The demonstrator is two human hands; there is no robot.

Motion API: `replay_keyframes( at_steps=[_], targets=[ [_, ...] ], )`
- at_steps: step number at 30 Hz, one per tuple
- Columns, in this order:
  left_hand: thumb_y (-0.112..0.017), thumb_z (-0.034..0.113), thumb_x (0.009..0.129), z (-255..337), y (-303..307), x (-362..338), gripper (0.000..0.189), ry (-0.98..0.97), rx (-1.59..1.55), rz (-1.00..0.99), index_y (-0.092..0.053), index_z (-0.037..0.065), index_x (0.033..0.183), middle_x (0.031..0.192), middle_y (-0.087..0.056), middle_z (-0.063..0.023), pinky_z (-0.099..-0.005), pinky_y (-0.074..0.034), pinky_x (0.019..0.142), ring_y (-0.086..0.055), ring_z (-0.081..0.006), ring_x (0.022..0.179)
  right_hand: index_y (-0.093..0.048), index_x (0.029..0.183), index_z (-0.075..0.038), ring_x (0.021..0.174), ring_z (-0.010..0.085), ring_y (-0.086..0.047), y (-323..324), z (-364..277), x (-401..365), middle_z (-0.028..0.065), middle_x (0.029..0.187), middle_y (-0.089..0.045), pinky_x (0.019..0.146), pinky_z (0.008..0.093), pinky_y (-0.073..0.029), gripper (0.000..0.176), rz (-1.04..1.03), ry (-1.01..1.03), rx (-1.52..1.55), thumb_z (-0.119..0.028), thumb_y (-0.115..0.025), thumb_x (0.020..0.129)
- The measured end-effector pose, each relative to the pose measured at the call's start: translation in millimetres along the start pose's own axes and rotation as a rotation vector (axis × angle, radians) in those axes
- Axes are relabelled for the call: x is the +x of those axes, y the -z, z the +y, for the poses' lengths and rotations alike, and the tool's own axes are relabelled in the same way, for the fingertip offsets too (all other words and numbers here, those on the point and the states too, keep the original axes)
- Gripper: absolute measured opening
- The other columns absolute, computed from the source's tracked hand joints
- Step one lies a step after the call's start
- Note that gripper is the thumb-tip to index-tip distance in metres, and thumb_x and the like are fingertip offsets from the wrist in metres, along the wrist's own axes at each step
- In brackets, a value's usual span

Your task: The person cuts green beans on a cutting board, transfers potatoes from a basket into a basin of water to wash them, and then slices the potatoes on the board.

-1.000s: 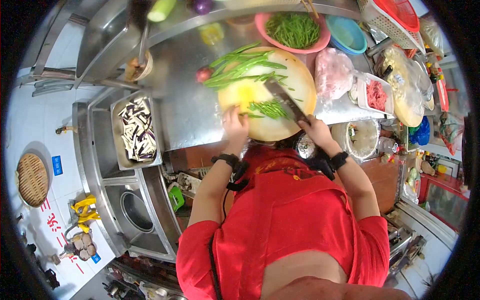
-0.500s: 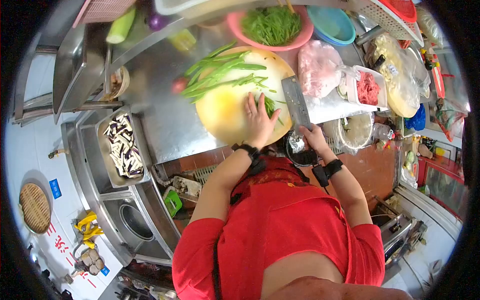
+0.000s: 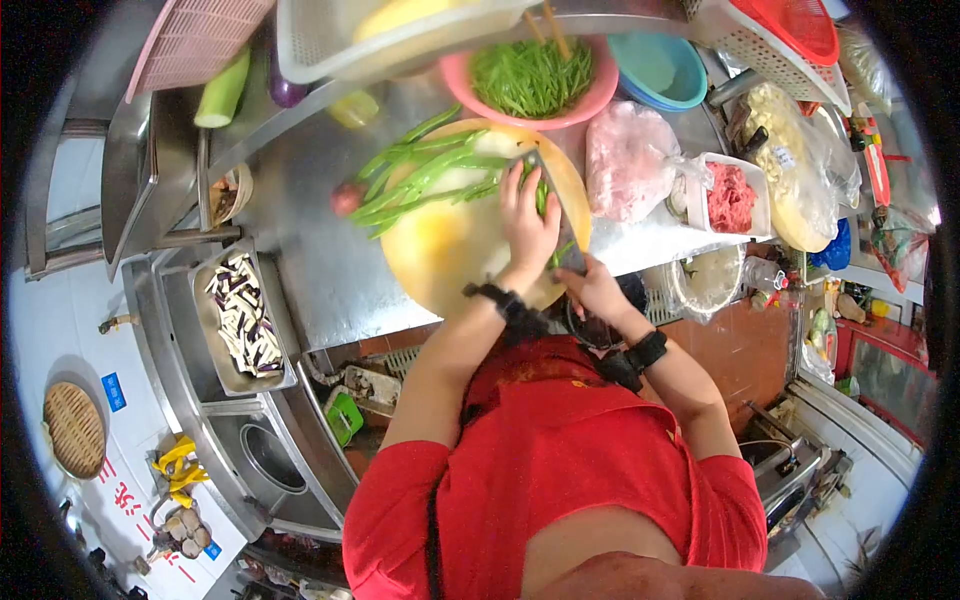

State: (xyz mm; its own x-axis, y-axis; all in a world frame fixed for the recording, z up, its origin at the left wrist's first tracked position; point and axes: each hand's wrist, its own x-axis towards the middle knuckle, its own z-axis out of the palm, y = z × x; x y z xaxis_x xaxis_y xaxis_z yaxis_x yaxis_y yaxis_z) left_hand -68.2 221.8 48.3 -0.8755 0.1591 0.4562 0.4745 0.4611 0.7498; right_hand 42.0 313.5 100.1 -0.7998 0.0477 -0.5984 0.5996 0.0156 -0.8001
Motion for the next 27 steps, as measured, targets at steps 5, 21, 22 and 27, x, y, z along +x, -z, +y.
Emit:
replay_keyframes(
  at_steps=[5, 21, 22, 27],
  targets=[
    [-0.057, 0.015, 0.079, 16.9, -34.0, 132.0, 0.034, -0.19, -0.176, 0.018, -0.053, 0.001, 0.11, 0.119, -0.047, -0.0225, -0.0465, -0.034, 0.096, -0.042, -0.0398, 0.113, -0.051, 0.097, 0.002, 0.042, 0.0132, -0.051, 39.2, -77.5, 48.3, 0.0054, 0.059, -0.053, 0.041, 0.0275, -0.041, 0.026, 0.224, 0.316, -0.092, -0.013, -0.059, 0.077],
    [-0.055, 0.017, 0.079, -64.4, 12.7, 168.7, 0.027, -0.199, 0.317, -0.036, -0.058, 0.009, 0.104, 0.1, -0.06, -0.0152, -0.0417, -0.045, 0.081, -0.056, -0.0327, 0.095, -0.049, 0.083, 0.0, 0.042, 0.0161, -0.05, 59.7, -86.0, 21.8, 0.009, 0.056, -0.052, 0.04, 0.0289, -0.039, 0.012, 0.251, 0.25, -0.041, -0.011, -0.053, 0.083],
    [-0.055, 0.016, 0.08, -79.3, 32.6, 162.4, 0.024, -0.125, 0.219, -0.121, -0.059, 0.009, 0.102, 0.096, -0.062, -0.0151, -0.0394, -0.047, 0.077, -0.059, -0.0335, 0.09, -0.048, 0.084, 0.001, 0.045, 0.0195, -0.052, 62.0, -71.1, 14.8, 0.0125, 0.057, -0.053, 0.043, 0.0322, -0.042, 0.015, 0.292, 0.284, -0.259, -0.013, -0.054, 0.083],
    [-0.058, 0.02, 0.08, -132.8, 138.1, 87.9, 0.028, 0.155, 0.334, -0.521, -0.058, 0.009, 0.106, 0.101, -0.061, -0.0142, -0.0406, -0.047, 0.078, -0.058, -0.0333, 0.091, -0.055, 0.088, -0.005, 0.063, 0.0357, -0.058, 60.0, 5.1, -23.6, 0.0189, 0.066, -0.057, 0.058, 0.0423, -0.046, 0.022, 0.038, 0.463, -0.827, -0.026, -0.057, 0.083]
  ],
)
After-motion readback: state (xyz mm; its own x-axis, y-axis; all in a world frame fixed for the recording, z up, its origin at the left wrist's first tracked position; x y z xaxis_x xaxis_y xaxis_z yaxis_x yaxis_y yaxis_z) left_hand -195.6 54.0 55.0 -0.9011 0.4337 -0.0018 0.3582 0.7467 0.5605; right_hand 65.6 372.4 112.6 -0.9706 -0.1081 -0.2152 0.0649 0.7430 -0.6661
